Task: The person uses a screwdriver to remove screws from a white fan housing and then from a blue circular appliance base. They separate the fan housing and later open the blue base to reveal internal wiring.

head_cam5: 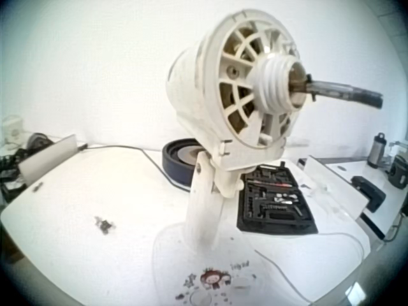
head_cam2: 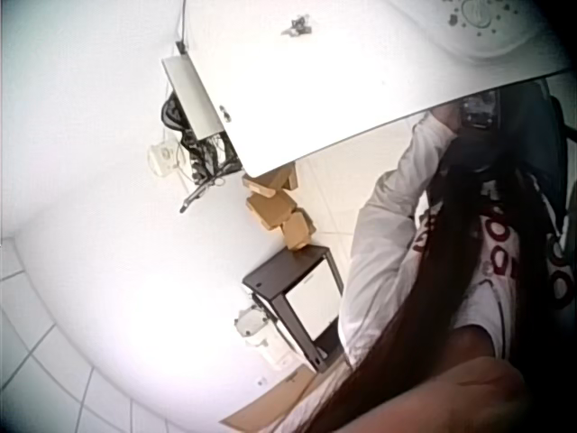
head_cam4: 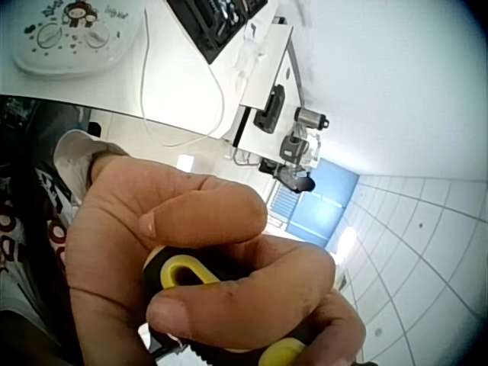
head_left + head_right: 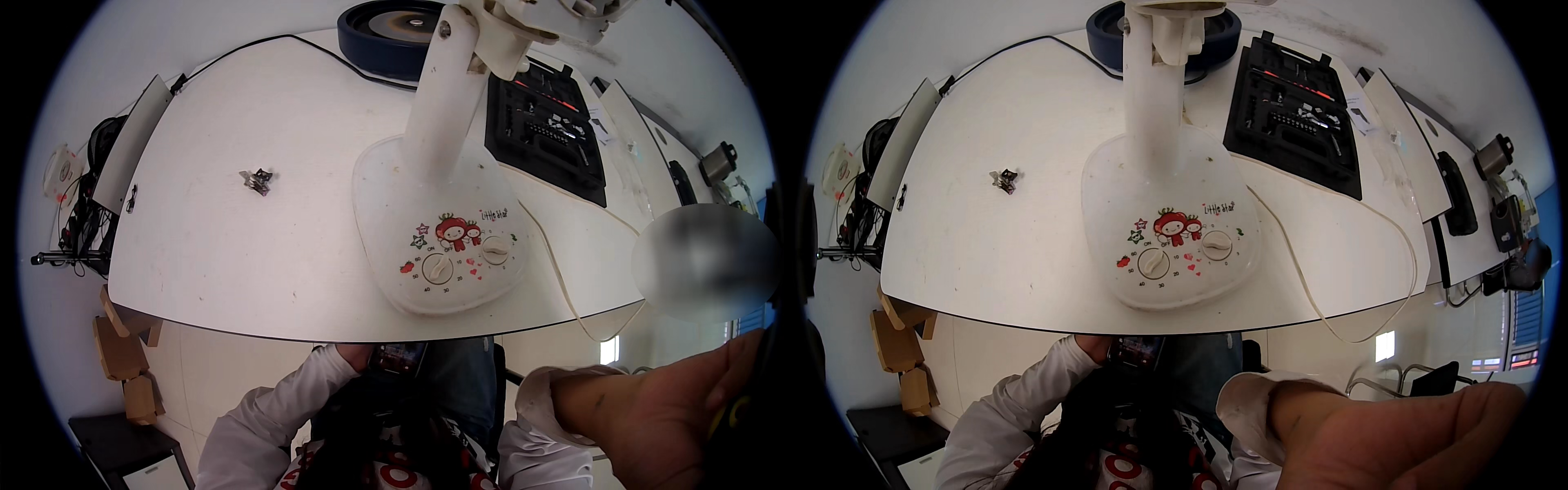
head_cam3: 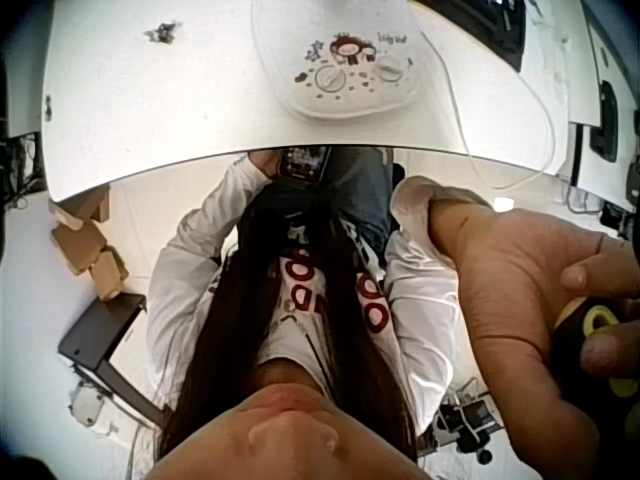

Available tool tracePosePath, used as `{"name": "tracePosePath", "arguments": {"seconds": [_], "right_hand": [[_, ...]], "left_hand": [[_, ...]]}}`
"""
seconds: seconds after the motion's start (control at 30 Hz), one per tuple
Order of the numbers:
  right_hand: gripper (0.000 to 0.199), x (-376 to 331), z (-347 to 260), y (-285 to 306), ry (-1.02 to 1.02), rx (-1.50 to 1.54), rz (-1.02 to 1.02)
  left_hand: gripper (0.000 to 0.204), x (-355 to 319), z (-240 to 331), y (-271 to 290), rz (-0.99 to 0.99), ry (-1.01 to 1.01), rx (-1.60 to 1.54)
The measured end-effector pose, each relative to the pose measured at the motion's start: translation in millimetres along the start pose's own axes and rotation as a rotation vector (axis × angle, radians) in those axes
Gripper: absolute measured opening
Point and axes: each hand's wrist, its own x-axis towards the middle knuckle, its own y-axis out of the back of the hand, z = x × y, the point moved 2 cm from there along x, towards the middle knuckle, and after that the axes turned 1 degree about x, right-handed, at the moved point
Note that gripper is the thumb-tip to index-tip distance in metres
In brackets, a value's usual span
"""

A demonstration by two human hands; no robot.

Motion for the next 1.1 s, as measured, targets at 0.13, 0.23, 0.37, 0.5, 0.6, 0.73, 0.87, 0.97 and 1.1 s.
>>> {"name": "tracePosePath", "arguments": {"seconds": [0.13,0.23,0.37,0.5,0.6,0.73,0.87,0.97,1.1], "right_hand": [[0.05,0.8,0.0,0.6,0.0,0.013,0.001],[0.05,1.4,0.2,0.5,0.001,0.024,0.001],[0.049,1.3,-0.8,-1.3,0.001,0.037,0.001],[0.049,1.2,-1.3,-2.7,-0.001,0.05,0.001],[0.049,2.7,3.6,6.7,0.0,0.063,-0.002],[0.048,2.6,2.1,3.2,-0.001,0.074,-0.001],[0.048,3.2,2.5,3.6,-0.001,0.089,-0.002],[0.048,3.2,2.5,2.8,-0.002,0.099,-0.003],[0.047,3.5,2.4,4.2,-0.002,0.112,-0.004]], "left_hand": [[0.044,-0.6,1.0,-2.0,-0.008,-0.009,-0.003],[0.045,0.5,0.4,-1.1,-0.013,-0.016,-0.034],[0.045,-0.7,1.2,-2.7,-0.002,-0.028,-0.013],[0.044,-1.3,1.3,-4.6,0.022,-0.027,0.042],[0.044,-1.7,1.5,-4.3,0.026,-0.007,0.049],[0.043,-1.1,1.5,-5.3,0.015,-0.032,0.042],[0.041,-2.6,2.5,-7.1,0.035,-0.04,0.001],[0.036,-3.8,4.6,-11.1,0.036,-0.041,-0.029],[0.036,-3.6,3.7,-10.3,0.027,-0.052,-0.022]]}}
